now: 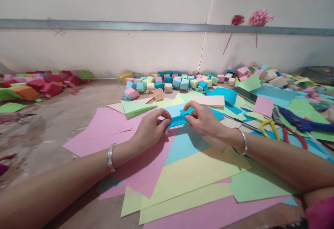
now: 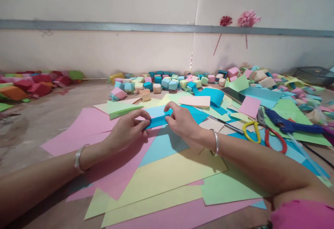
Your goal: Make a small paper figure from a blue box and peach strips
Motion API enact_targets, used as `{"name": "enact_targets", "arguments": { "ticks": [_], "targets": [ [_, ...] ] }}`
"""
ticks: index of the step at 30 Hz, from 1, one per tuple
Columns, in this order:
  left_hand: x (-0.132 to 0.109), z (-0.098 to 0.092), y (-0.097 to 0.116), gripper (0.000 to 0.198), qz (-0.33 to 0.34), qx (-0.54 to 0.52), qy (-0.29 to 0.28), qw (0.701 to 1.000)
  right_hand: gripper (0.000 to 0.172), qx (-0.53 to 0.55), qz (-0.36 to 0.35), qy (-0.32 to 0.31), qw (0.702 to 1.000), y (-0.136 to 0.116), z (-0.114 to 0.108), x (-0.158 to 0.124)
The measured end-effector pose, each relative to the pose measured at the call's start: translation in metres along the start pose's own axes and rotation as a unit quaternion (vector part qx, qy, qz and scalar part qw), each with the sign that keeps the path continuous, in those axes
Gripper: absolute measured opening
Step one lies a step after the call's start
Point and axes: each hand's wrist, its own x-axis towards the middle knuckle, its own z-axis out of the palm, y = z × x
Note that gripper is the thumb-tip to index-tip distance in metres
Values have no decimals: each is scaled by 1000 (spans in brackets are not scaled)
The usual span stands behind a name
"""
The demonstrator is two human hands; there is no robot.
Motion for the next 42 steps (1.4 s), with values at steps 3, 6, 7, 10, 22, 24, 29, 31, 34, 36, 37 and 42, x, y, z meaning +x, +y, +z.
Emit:
{"name": "enact_targets", "arguments": {
  "ticks": [3,6,7,10,22,24,29,31,34,36,37,42],
  "targets": [
    [-4,-5,-1,14,106,216,-8,971,12,-28,-14,-26,999,-3,1,-4],
    [-15,-7,-1,21,156,348,-55,923,11,-74,-40,-60,995,-8,3,-10],
    [-18,-7,0,21,154,383,-76,907,12,-93,-44,-71,992,-9,4,-12],
    [-24,-5,8,20,125,464,-136,866,15,-167,-41,-99,980,-11,8,-17],
    [-48,6,36,15,159,625,-269,715,20,-431,-167,-181,868,-23,12,-28],
    [-52,6,37,26,162,626,-273,712,21,-443,-218,-166,853,-28,14,-37],
    [-47,4,41,41,148,631,-323,689,27,-458,-282,-127,834,-33,18,-50],
    [-44,2,42,36,145,633,-316,692,23,-467,-285,-129,827,-30,17,-50],
    [-46,1,40,21,144,634,-306,696,21,-476,-283,-137,821,-27,16,-51],
    [-49,2,36,15,151,636,-299,695,21,-487,-286,-141,813,-27,17,-53],
    [-51,2,35,15,151,639,-292,695,21,-494,-283,-139,810,-27,17,-54],
    [-54,5,36,23,118,646,-281,699,22,-503,-244,-82,825,-31,18,-47]
  ]
}}
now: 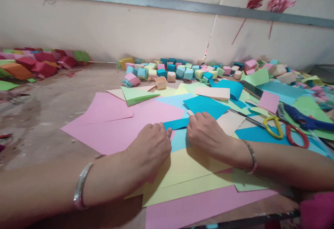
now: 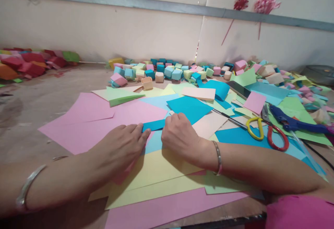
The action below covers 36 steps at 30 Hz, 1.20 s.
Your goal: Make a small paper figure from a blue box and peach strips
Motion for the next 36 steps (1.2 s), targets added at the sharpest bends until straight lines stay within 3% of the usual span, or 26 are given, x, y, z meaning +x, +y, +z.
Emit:
{"name": "enact_targets", "arguments": {
  "ticks": [6,9,11,16,18,23,25,32,36],
  "targets": [
    [1,-9,-1,39,21,-10,-18,1000,30,-19,83,90,992,9,-11,11],
    [1,-10,-1,46,19,-2,-29,999,31,-2,67,103,992,7,-11,12],
    [1,-9,-2,42,17,-10,-19,1000,31,51,33,71,996,4,-7,13],
    [0,-3,-3,28,1,-70,38,997,31,161,-21,-91,983,-3,-3,21],
    [0,-4,-3,27,-4,-74,40,996,30,151,-12,-102,983,-4,-3,22],
    [4,-17,-3,37,20,-29,-52,998,24,127,20,-88,988,-9,0,19],
    [5,-19,-3,40,23,-25,-62,998,23,118,35,-85,989,-10,2,17],
    [1,-7,-4,48,27,-18,-6,999,16,68,49,-161,983,-4,-2,10],
    [1,-7,-4,47,25,-25,-7,999,17,33,25,-186,982,1,-5,3]
  ]
}}
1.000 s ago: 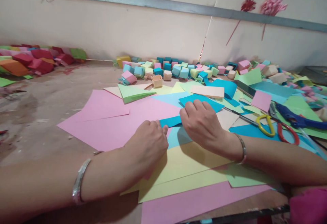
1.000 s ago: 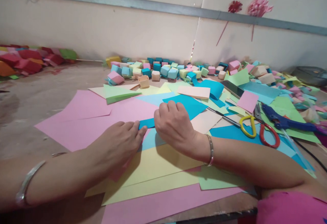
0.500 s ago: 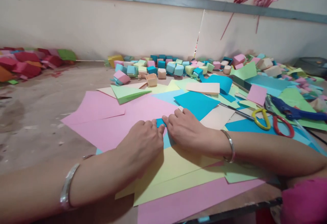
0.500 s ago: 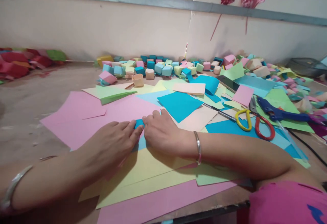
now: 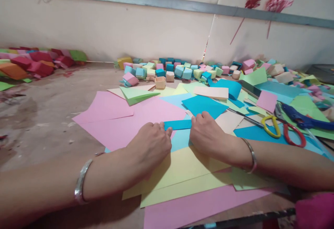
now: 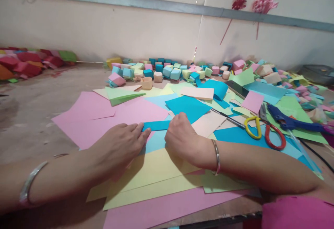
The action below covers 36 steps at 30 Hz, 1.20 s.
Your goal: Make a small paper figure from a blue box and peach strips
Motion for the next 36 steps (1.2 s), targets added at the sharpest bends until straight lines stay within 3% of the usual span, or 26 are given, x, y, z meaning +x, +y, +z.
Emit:
{"name": "enact_targets", "arguments": {
  "ticks": [4,7,10,12,16,20,22,25,27,32,36],
  "targets": [
    [2,0,0,40,4,5,-9,1000,18,-43,30,28,998,-6,-2,-9],
    [2,5,-1,30,-3,-23,24,999,20,-70,68,116,988,-12,-4,-12],
    [1,12,-2,24,-11,-79,78,994,26,-52,-20,188,981,-12,-1,-8],
    [1,15,-4,23,-12,-98,95,991,23,-33,-71,169,983,-9,3,-5],
    [1,14,-9,14,-13,-109,99,989,19,-23,-69,111,991,-3,6,-3],
    [3,2,-15,8,1,-79,33,996,20,-23,-53,59,997,-4,2,-6],
    [3,-5,-16,9,11,-58,-10,998,20,-34,-48,30,998,-5,-1,-7],
    [2,-8,-17,21,15,-49,-31,998,20,-43,-45,5,998,-7,-4,-8],
    [2,-5,-16,22,4,-66,-6,998,20,-40,-34,-4,999,-9,-4,-9],
    [8,7,-14,23,-42,-76,136,987,20,-35,-13,30,999,-12,2,-10],
    [19,13,-14,20,-78,-57,186,978,20,-46,-26,61,997,-13,5,-11]
  ]
}}
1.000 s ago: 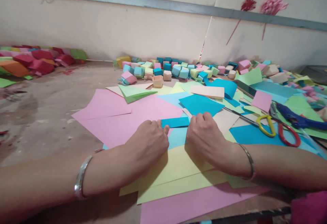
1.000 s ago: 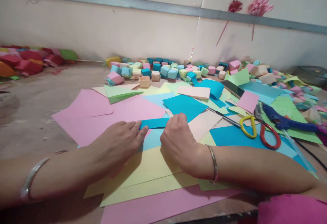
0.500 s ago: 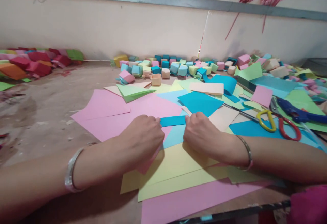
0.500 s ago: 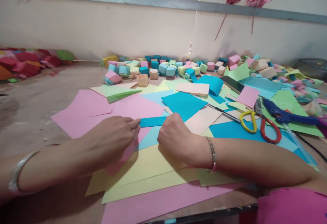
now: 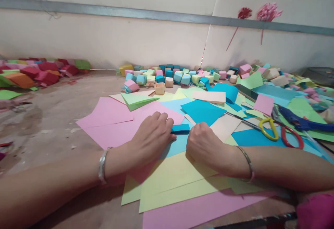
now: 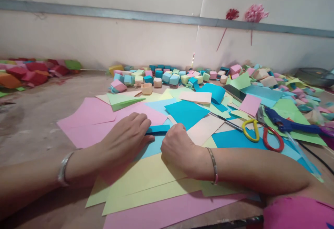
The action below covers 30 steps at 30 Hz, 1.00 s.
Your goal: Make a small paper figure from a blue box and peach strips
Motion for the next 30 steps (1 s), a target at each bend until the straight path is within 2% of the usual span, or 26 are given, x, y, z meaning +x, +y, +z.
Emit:
{"name": "enact_targets", "arguments": {
  "ticks": [3,8,11,14,16,18,21,25,28,30],
  "targets": [
    [4,9,-3,20,8,-39,24,999,19,-6,3,4,1000,0,0,1],
    [7,22,-13,36,-27,-95,74,992,15,-12,45,21,999,-5,2,-1],
    [9,27,-16,38,-39,-99,76,991,14,-25,70,106,992,-6,1,-3],
    [8,28,-17,41,-30,-130,90,987,20,-24,55,232,971,-1,-3,1],
    [7,27,-15,41,-30,-169,110,979,24,2,42,272,961,6,-4,7],
    [7,25,-14,38,-43,-219,123,967,23,39,46,260,964,14,-4,13],
    [7,25,-13,36,-60,-283,143,946,15,99,65,189,975,23,-1,20],
    [11,25,-14,34,-42,-321,179,929,14,152,62,117,980,27,3,23],
    [13,23,-15,28,-31,-338,174,925,10,185,53,96,977,28,7,24],
    [15,22,-16,29,-33,-355,180,917,16,226,60,100,967,28,10,26]
  ]
}}
